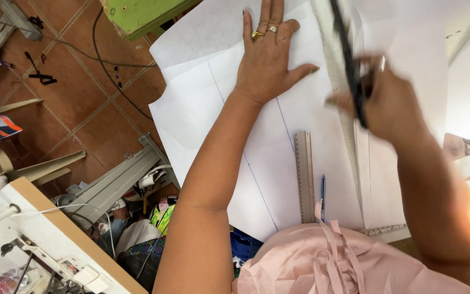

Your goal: Marking lines on fabric or paper using a ruler and pen, then cutting the material with scissors on a workbench.

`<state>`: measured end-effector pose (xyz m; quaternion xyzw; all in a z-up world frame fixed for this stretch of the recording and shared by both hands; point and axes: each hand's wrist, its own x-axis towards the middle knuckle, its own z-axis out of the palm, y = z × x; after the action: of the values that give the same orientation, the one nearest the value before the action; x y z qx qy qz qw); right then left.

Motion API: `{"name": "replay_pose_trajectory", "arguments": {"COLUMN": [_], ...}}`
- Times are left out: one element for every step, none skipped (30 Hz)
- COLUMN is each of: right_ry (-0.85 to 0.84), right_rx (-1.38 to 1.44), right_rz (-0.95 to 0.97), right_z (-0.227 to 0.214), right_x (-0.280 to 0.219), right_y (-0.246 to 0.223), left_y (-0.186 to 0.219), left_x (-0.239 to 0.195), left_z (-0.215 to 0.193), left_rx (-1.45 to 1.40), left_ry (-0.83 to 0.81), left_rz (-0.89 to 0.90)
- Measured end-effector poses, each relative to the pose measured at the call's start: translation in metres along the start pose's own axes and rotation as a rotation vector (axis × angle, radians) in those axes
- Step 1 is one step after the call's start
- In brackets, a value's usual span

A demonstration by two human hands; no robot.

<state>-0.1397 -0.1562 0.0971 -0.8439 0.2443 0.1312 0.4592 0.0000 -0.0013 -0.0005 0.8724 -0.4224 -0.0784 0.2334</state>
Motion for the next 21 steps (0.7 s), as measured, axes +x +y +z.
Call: {"name": "replay_pose_trajectory", "arguments": {"right_ry": [-0.067, -0.134, -0.133, -0.105, -0.077, -0.071, -0.043, -0.014, -0.008, -0.029, -0.051, -0.04, -0.037, -0.038, -0.031, -0.032, -0.034, -0.027, -0.069, -0.115, -0.112], "right_rx": [-0.241, -0.476, -0.474, -0.525, -0.575, -0.574, -0.656, -0.732, -0.727, -0.827, -0.927, -0.927, -0.991, -1.053, -1.052, -1.088, -1.124, -1.124, -1.127, -1.128, -1.127], "right_rz": [0.122, 0.248, 0.253, 0.268, 0.284, 0.288, 0.157, 0.016, 0.013, -0.015, -0.043, -0.042, -0.078, -0.111, -0.107, -0.128, -0.148, -0.14, -0.126, -0.116, -0.112], "right_z": [0.01, 0.021, 0.032, 0.042, 0.052, 0.059, 0.066, 0.075, 0.078, 0.081, 0.085, 0.085, 0.085, 0.086, 0.087, 0.087, 0.088, 0.086, 0.085, 0.085, 0.084], "right_x": [-0.018, -0.038, -0.048, -0.06, -0.072, -0.077, -0.081, -0.083, -0.082, -0.085, -0.087, -0.088, -0.089, -0.092, -0.092, -0.092, -0.092, -0.093, -0.093, -0.094, -0.094], "right_y": [0.013, 0.027, 0.034, 0.041, 0.048, 0.058, 0.068, 0.077, 0.075, 0.074, 0.073, 0.072, 0.072, 0.071, 0.071, 0.072, 0.072, 0.069, 0.067, 0.064, 0.065], "left_y": [0.0, 0.001, 0.001, 0.002, 0.005, 0.005, 0.006, 0.004, 0.002, 0.003, 0.003, 0.004, 0.005, 0.006, 0.006, 0.006, 0.006, 0.01, 0.014, 0.017, 0.032], "left_x": [0.0, -0.002, -0.003, -0.002, -0.002, -0.002, -0.002, -0.003, -0.002, -0.002, -0.003, -0.004, -0.004, -0.007, -0.008, -0.007, -0.007, -0.009, -0.011, -0.015, -0.022], "left_z": [0.0, 0.001, -0.001, -0.002, -0.004, -0.002, -0.001, -0.002, -0.002, 0.0, 0.002, 0.002, 0.001, 0.001, 0.002, 0.002, 0.004, 0.004, 0.004, 0.005, 0.001], "left_rx": [0.024, 0.047, 0.045, 0.029, 0.012, 0.011, -0.007, -0.016, -0.009, -0.019, -0.028, -0.027, -0.002, 0.021, 0.02, 0.112, 0.203, 0.199, 0.299, 0.402, 0.401], "left_ry": [-0.001, -0.007, -0.01, 0.018, 0.046, 0.046, 0.05, 0.054, 0.056, 0.091, 0.126, 0.131, 0.209, 0.282, 0.282, 0.325, 0.368, 0.37, 0.338, 0.304, 0.304], "left_rz": [0.013, 0.023, 0.025, 0.025, 0.024, 0.032, 0.012, -0.011, -0.006, 0.011, 0.029, 0.038, 0.109, 0.179, 0.187, 0.226, 0.265, 0.275, 0.231, 0.183, 0.188]}}
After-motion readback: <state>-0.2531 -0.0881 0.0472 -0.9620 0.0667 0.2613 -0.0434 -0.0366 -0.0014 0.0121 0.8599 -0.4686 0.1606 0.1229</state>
